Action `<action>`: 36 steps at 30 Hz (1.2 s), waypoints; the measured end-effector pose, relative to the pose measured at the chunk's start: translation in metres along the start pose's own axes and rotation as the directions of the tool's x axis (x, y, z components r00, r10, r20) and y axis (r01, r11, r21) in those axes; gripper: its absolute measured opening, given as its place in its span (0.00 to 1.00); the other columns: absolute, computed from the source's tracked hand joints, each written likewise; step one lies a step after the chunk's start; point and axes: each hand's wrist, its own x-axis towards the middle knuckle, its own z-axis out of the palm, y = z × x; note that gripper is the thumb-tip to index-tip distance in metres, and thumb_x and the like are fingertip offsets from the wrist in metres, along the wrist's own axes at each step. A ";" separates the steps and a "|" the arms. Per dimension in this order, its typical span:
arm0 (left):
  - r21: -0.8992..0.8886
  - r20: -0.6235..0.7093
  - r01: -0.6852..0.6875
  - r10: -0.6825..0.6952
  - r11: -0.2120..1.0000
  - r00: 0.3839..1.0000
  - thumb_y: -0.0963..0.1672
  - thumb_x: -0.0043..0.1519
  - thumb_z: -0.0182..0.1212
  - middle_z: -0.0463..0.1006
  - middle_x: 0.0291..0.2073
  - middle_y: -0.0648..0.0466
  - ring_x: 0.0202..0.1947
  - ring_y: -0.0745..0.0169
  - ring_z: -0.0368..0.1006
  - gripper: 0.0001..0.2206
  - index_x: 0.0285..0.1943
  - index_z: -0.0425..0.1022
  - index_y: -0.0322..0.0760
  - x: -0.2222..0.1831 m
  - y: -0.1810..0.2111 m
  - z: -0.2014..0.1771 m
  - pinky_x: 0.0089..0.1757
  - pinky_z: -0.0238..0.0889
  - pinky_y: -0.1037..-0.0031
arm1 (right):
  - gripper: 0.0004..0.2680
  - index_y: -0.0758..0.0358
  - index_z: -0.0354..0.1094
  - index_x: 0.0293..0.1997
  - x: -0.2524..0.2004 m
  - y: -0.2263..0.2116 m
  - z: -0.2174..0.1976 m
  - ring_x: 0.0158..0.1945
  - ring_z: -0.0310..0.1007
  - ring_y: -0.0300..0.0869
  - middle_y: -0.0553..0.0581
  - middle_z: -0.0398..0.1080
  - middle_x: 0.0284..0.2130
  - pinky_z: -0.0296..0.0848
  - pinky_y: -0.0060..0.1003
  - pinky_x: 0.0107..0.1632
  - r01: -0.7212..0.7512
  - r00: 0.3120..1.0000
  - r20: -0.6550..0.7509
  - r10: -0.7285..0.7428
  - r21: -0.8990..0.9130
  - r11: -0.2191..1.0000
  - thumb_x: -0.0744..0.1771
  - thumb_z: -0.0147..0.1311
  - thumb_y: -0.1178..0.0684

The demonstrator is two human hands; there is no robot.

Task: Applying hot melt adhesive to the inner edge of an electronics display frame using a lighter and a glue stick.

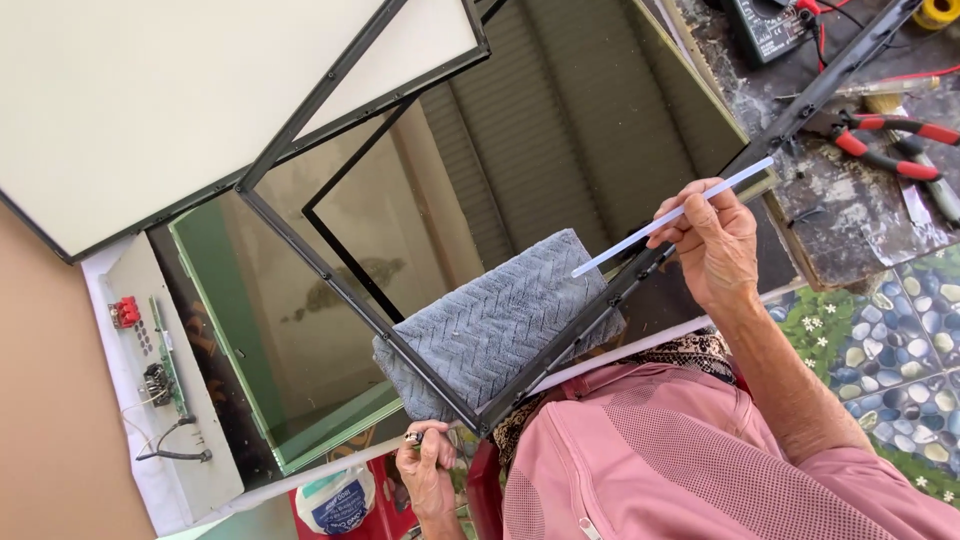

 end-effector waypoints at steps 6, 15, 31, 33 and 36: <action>-0.048 0.042 -0.005 0.007 0.999 0.999 0.42 0.67 0.60 0.63 0.14 0.59 0.14 0.72 0.54 0.08 0.40 0.76 0.28 0.002 -0.006 -0.006 0.19 0.50 0.78 | 0.05 0.62 0.66 0.44 0.007 0.009 0.000 0.31 0.77 0.43 0.61 0.73 0.36 0.84 0.32 0.39 -0.038 0.999 0.017 0.038 0.015 0.999 0.73 0.53 0.53; 0.052 -0.033 0.051 -0.049 0.997 0.998 0.45 0.65 0.63 0.63 0.13 0.61 0.14 0.72 0.55 0.09 0.34 0.75 0.37 0.001 0.013 0.012 0.19 0.50 0.78 | 0.05 0.63 0.66 0.43 -0.017 0.021 0.007 0.30 0.77 0.44 0.64 0.73 0.34 0.84 0.34 0.36 -0.085 0.995 0.060 0.084 0.012 0.996 0.72 0.53 0.54; 0.204 0.090 -0.322 0.310 0.924 0.947 0.46 0.74 0.47 0.68 0.24 0.53 0.24 0.69 0.66 0.11 0.57 0.61 0.34 -0.028 0.071 0.059 0.33 0.65 0.76 | 0.09 0.76 0.64 0.48 -0.083 0.037 0.073 0.36 0.83 0.56 0.76 0.74 0.38 0.86 0.47 0.39 -0.078 0.890 0.455 0.041 0.065 0.995 0.71 0.52 0.57; 0.204 0.118 -0.346 0.328 0.916 0.937 0.47 0.72 0.51 0.74 0.27 0.51 0.25 0.67 0.69 0.11 0.55 0.67 0.36 -0.035 0.069 0.060 0.35 0.66 0.74 | 0.07 0.76 0.62 0.48 -0.096 0.038 0.084 0.37 0.82 0.56 0.75 0.74 0.37 0.86 0.48 0.40 -0.101 0.869 0.493 0.045 0.088 0.991 0.71 0.52 0.59; 0.212 0.137 -0.341 0.317 0.916 0.938 0.48 0.71 0.54 0.77 0.27 0.50 0.27 0.67 0.71 0.12 0.54 0.71 0.35 -0.038 0.060 0.057 0.36 0.66 0.74 | 0.07 0.76 0.61 0.48 -0.104 0.033 0.098 0.39 0.82 0.56 0.75 0.73 0.39 0.86 0.49 0.43 -0.053 0.817 0.577 0.014 0.049 0.997 0.71 0.52 0.59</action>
